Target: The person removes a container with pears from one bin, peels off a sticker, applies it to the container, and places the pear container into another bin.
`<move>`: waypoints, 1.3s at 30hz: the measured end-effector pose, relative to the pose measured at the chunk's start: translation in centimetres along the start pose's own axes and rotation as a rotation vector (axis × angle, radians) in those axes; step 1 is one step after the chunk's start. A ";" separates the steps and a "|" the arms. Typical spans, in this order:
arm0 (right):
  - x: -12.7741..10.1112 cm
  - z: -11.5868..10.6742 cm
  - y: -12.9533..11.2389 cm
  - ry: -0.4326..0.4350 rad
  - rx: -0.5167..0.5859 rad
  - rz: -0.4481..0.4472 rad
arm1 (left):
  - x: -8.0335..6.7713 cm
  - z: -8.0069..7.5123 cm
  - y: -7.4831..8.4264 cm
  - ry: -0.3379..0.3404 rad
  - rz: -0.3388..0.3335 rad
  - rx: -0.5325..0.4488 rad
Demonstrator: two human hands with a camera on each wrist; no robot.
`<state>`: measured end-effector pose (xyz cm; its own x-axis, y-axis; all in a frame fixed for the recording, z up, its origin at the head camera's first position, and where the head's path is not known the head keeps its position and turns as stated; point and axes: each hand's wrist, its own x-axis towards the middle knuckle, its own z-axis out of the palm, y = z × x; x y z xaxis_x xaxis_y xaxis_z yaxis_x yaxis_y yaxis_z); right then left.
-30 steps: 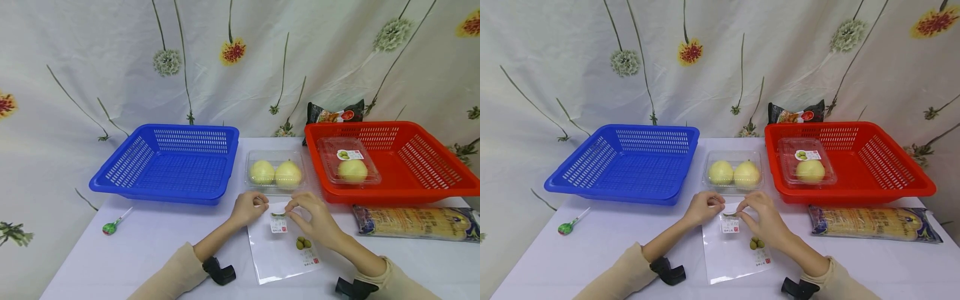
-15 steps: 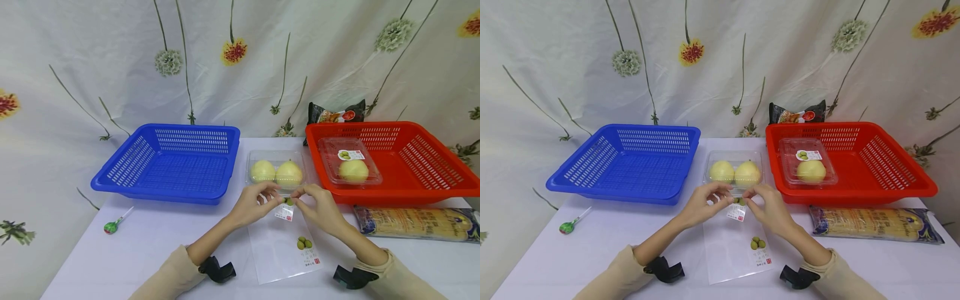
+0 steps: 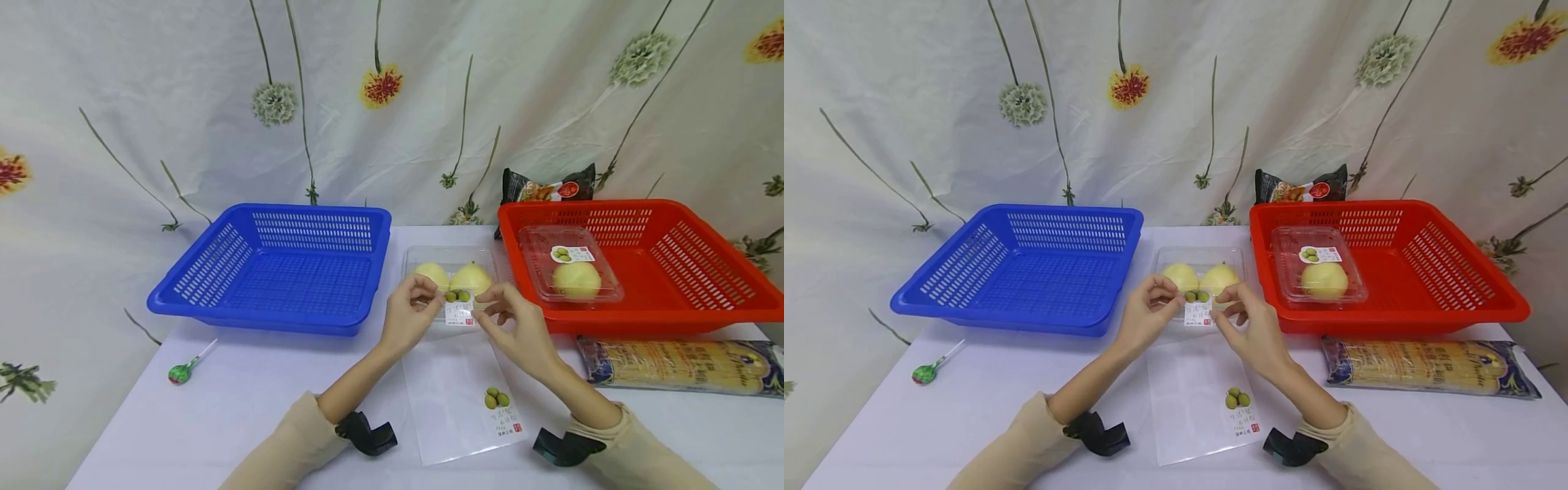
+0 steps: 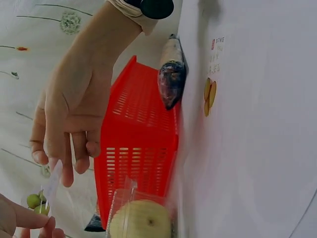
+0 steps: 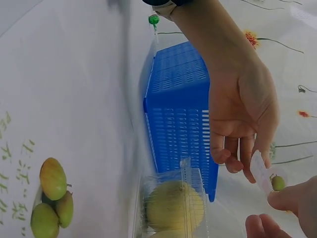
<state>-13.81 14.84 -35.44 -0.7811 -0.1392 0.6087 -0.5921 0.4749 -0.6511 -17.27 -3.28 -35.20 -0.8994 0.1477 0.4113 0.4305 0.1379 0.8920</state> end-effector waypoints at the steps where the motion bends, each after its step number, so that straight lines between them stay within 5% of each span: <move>1: 0.1 0.1 0.0 0.007 0.005 -0.007 | 0.1 0.1 0.0 0.025 0.003 -0.010; 10: 0.9 1.1 0.7 0.037 0.074 0.023 | 1.2 1.0 -0.2 0.083 0.049 -0.003; 20: 4.0 2.3 1.8 0.075 0.241 0.224 | 3.6 1.3 -0.9 0.086 0.099 0.095; 31: 6.0 3.5 3.7 0.186 0.277 0.260 | 5.7 2.1 -2.3 0.147 0.141 0.169; 39: 6.5 4.2 4.7 0.247 0.159 0.180 | 6.5 2.6 -3.1 0.196 0.175 0.201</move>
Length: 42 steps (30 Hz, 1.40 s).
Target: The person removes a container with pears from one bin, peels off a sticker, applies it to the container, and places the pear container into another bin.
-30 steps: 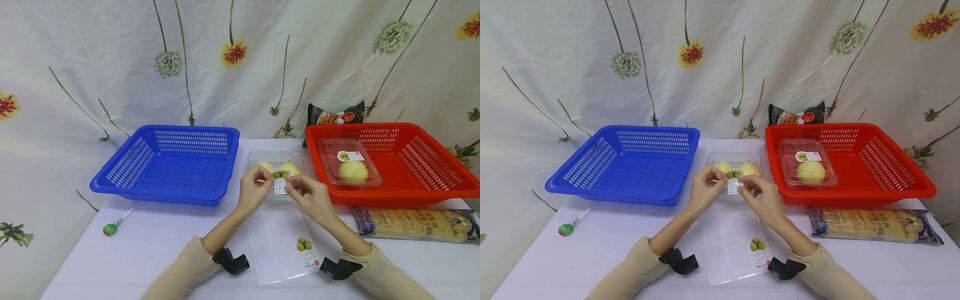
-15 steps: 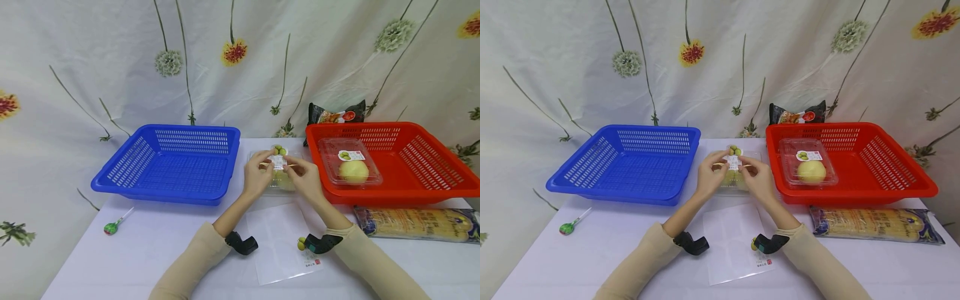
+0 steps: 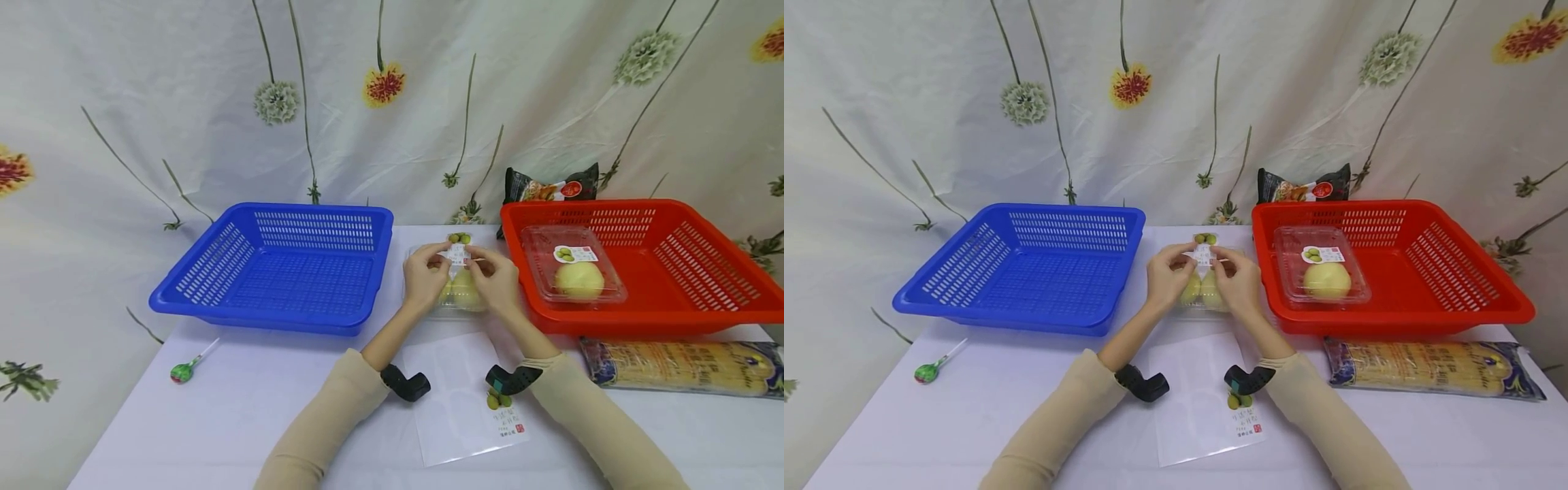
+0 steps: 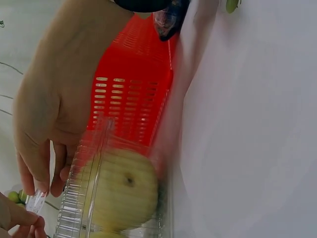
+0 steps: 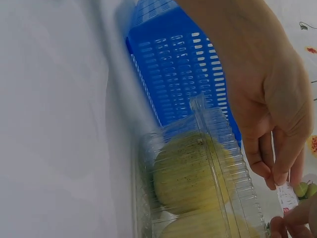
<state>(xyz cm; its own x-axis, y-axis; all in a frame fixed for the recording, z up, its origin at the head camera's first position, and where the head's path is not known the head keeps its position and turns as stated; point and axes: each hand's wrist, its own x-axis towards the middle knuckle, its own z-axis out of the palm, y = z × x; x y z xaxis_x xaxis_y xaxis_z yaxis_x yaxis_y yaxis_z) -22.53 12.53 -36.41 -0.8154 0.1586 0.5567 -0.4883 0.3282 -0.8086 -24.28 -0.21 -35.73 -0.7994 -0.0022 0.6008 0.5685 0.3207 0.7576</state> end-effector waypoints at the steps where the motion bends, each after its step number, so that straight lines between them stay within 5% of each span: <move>1: 0.0 0.1 0.1 0.016 -0.021 -0.024 | 0.1 0.1 0.0 0.008 0.004 0.000; 8: 0.3 0.5 0.3 0.065 -0.164 -0.097 | 0.5 0.4 -0.5 0.031 0.031 0.017; 19: 0.0 0.3 0.5 -0.008 -0.252 -0.165 | 0.1 -0.3 -0.8 -0.046 0.081 0.152; 28: -0.5 -0.1 0.3 -0.122 -0.298 -0.136 | -0.4 -0.9 -1.0 -0.083 0.116 0.150; 42: -0.4 0.0 0.0 -0.141 -0.335 -0.107 | -0.8 -1.2 -1.0 -0.108 0.130 0.176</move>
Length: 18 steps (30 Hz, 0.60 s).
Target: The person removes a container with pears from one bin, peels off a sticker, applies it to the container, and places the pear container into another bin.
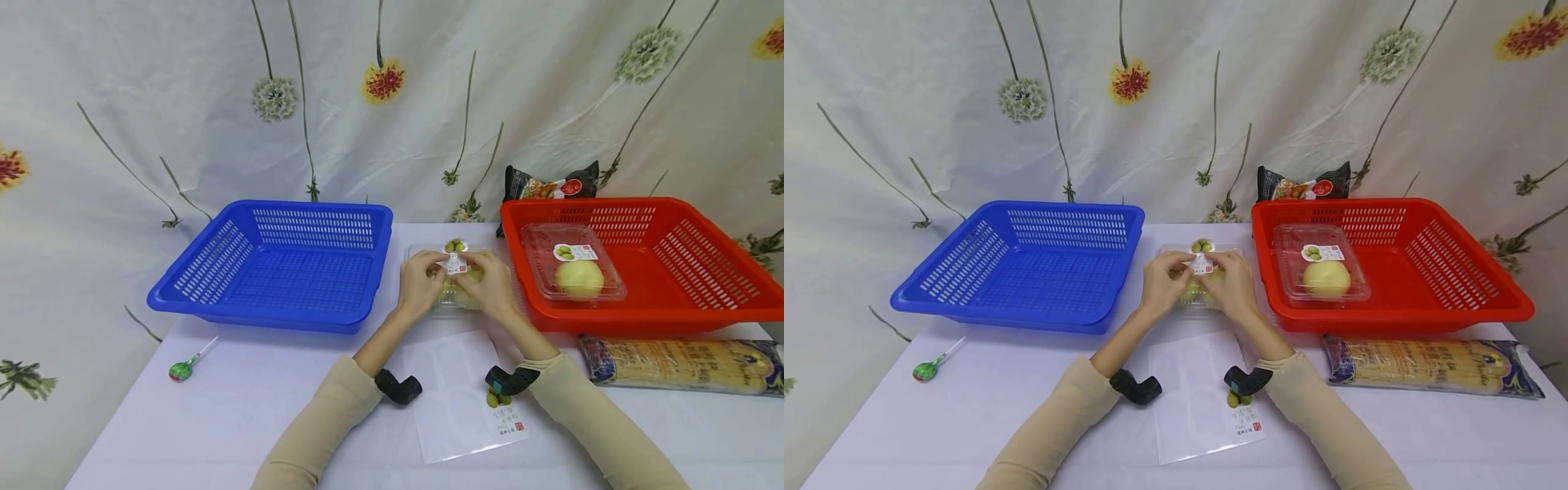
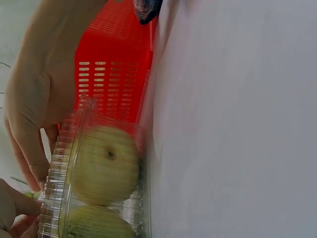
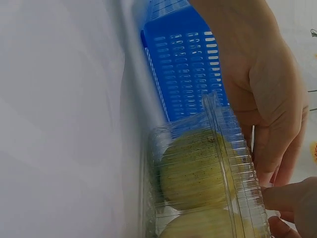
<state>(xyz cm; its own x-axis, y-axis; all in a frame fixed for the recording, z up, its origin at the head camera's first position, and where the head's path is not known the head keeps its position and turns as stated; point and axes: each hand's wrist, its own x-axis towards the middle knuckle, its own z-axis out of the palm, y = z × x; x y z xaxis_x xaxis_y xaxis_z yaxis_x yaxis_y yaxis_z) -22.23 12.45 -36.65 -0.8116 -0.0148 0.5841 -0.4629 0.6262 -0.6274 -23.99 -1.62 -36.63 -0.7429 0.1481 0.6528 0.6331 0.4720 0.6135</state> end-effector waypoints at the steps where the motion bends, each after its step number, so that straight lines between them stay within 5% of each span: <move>1: 0.0 0.0 0.0 -0.001 -0.003 -0.002 | 0.0 0.0 0.0 -0.002 -0.001 0.003; 18: 0.0 -0.3 -0.2 -0.057 -0.024 0.009 | -0.4 -0.3 -0.1 -0.046 0.022 0.058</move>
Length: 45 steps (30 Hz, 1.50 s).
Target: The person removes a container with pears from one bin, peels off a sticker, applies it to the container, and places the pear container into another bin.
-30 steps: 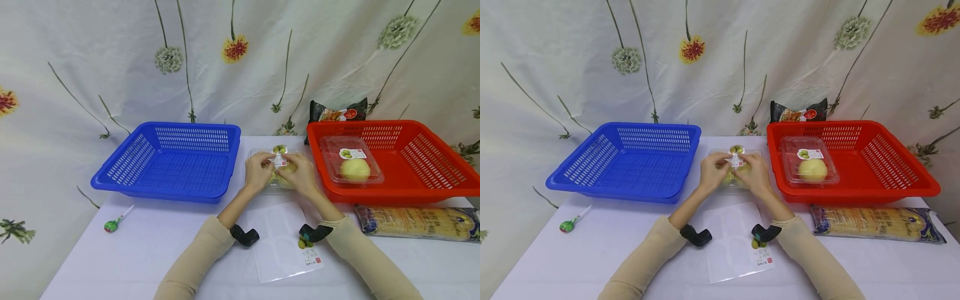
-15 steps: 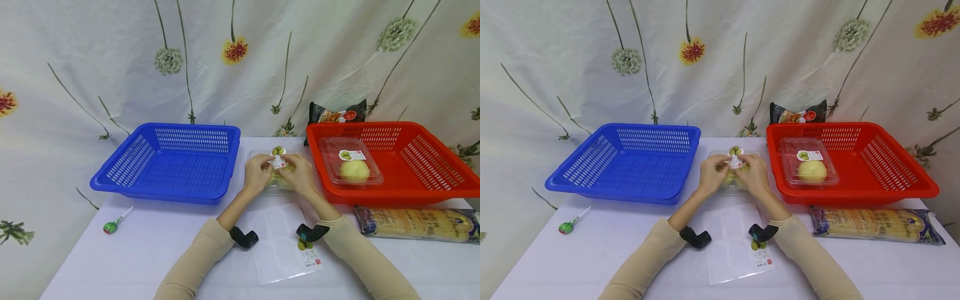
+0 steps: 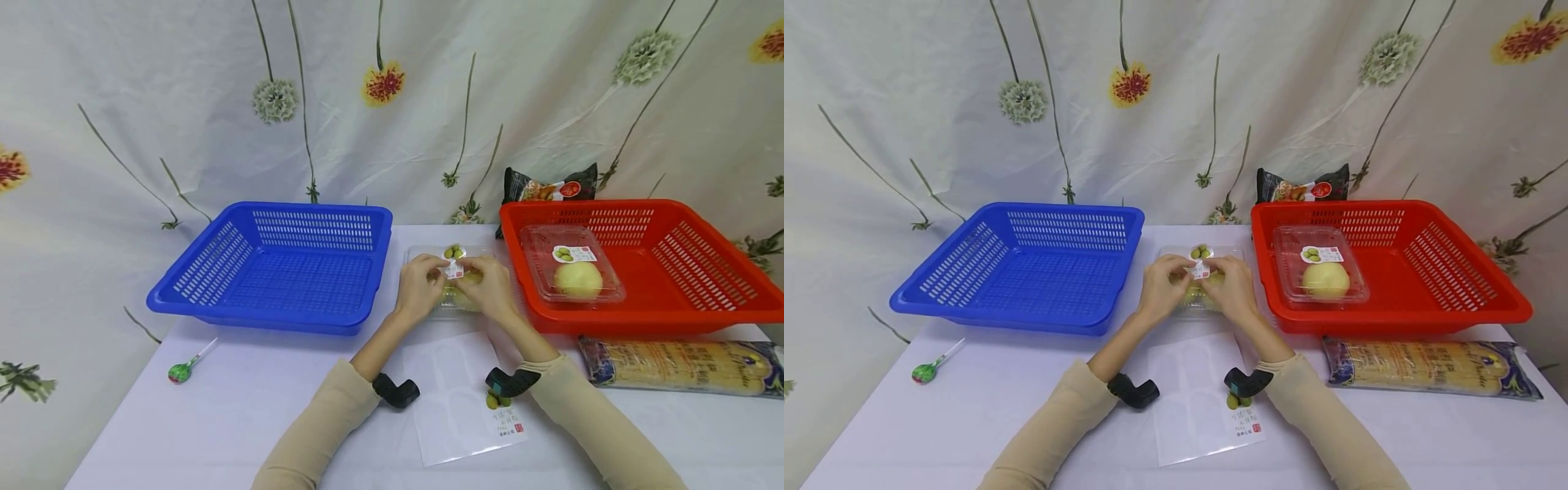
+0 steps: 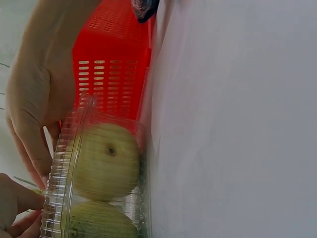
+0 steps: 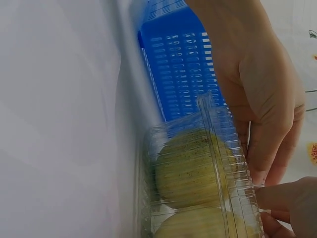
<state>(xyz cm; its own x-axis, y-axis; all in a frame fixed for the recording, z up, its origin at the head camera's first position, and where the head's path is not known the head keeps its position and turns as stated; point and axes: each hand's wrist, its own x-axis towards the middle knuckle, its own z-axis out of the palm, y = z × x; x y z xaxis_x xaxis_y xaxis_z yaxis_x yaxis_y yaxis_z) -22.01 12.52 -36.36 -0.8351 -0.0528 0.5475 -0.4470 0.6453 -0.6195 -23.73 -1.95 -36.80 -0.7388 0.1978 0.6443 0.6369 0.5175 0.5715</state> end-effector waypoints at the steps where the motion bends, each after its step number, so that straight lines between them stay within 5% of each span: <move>1: 0.0 0.0 0.0 -0.004 -0.001 0.000 | 0.0 0.0 0.0 0.001 0.003 0.009; 12: 0.1 -0.3 0.3 -0.081 0.065 -0.061 | -0.1 0.1 -0.1 0.033 -0.007 0.023; 21: 0.0 -0.2 0.2 -0.039 0.093 0.020 | 0.0 0.0 -0.2 0.053 -0.077 -0.101; 31: 0.1 -0.2 0.3 -0.012 0.147 0.070 | 0.0 0.1 -0.6 0.071 -0.071 -0.155; 45: 0.0 -0.3 0.3 -0.033 0.027 0.029 | -0.2 0.4 -0.5 0.030 -0.031 -0.051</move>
<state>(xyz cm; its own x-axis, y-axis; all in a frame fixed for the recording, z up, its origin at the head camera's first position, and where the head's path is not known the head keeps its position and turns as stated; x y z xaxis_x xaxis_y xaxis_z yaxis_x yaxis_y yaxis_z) -22.03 12.90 -36.39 -0.8577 -0.0594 0.5106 -0.4304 0.6262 -0.6501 -24.02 -1.88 -37.41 -0.7521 0.1567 0.6402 0.6246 0.4796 0.6163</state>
